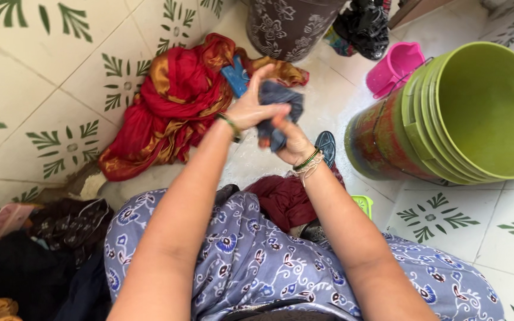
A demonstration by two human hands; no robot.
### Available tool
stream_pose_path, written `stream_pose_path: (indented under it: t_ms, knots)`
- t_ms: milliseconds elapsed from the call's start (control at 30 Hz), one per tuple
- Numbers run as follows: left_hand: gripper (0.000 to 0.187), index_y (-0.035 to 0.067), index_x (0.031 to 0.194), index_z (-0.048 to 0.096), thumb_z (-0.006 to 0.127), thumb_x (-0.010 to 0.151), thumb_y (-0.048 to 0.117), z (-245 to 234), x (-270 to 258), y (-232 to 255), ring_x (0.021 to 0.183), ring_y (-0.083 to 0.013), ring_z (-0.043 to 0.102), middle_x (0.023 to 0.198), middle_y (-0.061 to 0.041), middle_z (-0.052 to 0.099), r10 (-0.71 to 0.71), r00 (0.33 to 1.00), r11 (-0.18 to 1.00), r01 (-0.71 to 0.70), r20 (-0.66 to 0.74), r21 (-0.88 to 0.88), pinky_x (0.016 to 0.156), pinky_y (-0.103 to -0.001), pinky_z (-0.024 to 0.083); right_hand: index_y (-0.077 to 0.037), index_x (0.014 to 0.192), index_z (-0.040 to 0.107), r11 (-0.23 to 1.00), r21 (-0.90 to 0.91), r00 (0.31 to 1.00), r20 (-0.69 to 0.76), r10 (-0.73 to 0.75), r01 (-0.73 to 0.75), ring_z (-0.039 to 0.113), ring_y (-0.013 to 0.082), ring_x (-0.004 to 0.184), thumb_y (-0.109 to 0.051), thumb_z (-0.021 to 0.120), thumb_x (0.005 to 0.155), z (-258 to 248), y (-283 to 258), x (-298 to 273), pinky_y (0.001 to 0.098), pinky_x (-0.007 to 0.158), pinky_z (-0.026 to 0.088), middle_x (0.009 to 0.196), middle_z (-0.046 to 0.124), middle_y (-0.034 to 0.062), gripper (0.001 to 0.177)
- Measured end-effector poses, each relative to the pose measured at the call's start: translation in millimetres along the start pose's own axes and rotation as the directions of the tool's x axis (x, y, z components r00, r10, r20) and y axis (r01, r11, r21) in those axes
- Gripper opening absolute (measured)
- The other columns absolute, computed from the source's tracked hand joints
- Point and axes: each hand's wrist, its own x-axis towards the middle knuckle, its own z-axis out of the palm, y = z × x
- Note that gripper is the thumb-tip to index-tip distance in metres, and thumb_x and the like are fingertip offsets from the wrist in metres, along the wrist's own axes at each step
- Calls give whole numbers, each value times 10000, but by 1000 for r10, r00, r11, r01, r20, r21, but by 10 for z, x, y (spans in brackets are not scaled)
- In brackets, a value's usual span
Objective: The person washes various clothes by hand on the floor, using a brush and bar soap to scrub the fabric before placing them in a bucket and a tub.
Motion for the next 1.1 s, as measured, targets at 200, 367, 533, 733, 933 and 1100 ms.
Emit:
stream_pose_path:
  t_ms: [200,367,533,733,933,1100]
  knots:
    - [382,77,944,534,875,804,177,-134,-91,-42,923,-100,562,980,-18,599,127,975,992,-123,183,-29,827,-314,526,-59,973,576,933,-183,951,-25,309,-309,469,124,549,-190,714,1005,-10,257,73,284,472,361,704,505,33,193]
    - [365,86,774,504,832,860,220,-29,71,-347,701,-56,537,751,47,589,120,986,993,-121,-118,-4,589,-270,502,-76,1163,628,680,-731,977,-178,-114,-54,637,152,792,-163,654,875,-118,422,333,342,628,539,911,680,-4,303]
    - [414,61,680,528,790,914,280,36,115,-530,611,-79,486,638,11,545,47,907,999,-37,-419,33,535,-296,432,16,1217,617,75,-989,926,94,-366,131,713,388,975,-150,680,900,-373,545,577,437,855,566,1036,722,200,363]
    - [364,72,731,643,691,861,408,-53,-36,-429,620,-256,648,681,-108,691,-108,806,895,334,-581,297,595,-400,498,-19,1079,673,-54,-982,929,-153,-338,-182,698,429,925,-272,770,780,-190,650,562,482,770,547,964,738,229,404]
    - [238,143,802,724,648,810,368,-36,-109,-620,801,-385,686,800,-175,735,163,791,677,344,-589,650,794,-508,495,-85,1024,743,-150,-877,866,-399,-300,-456,713,385,965,-384,750,867,-294,801,641,481,829,541,997,759,194,338]
    - [262,136,810,688,663,838,395,-125,-438,150,834,-370,689,848,-140,731,170,767,712,339,-619,615,730,-500,523,-59,1192,688,-67,-964,925,265,-272,257,688,308,1089,-240,815,802,-44,696,689,457,896,545,1143,746,174,449]
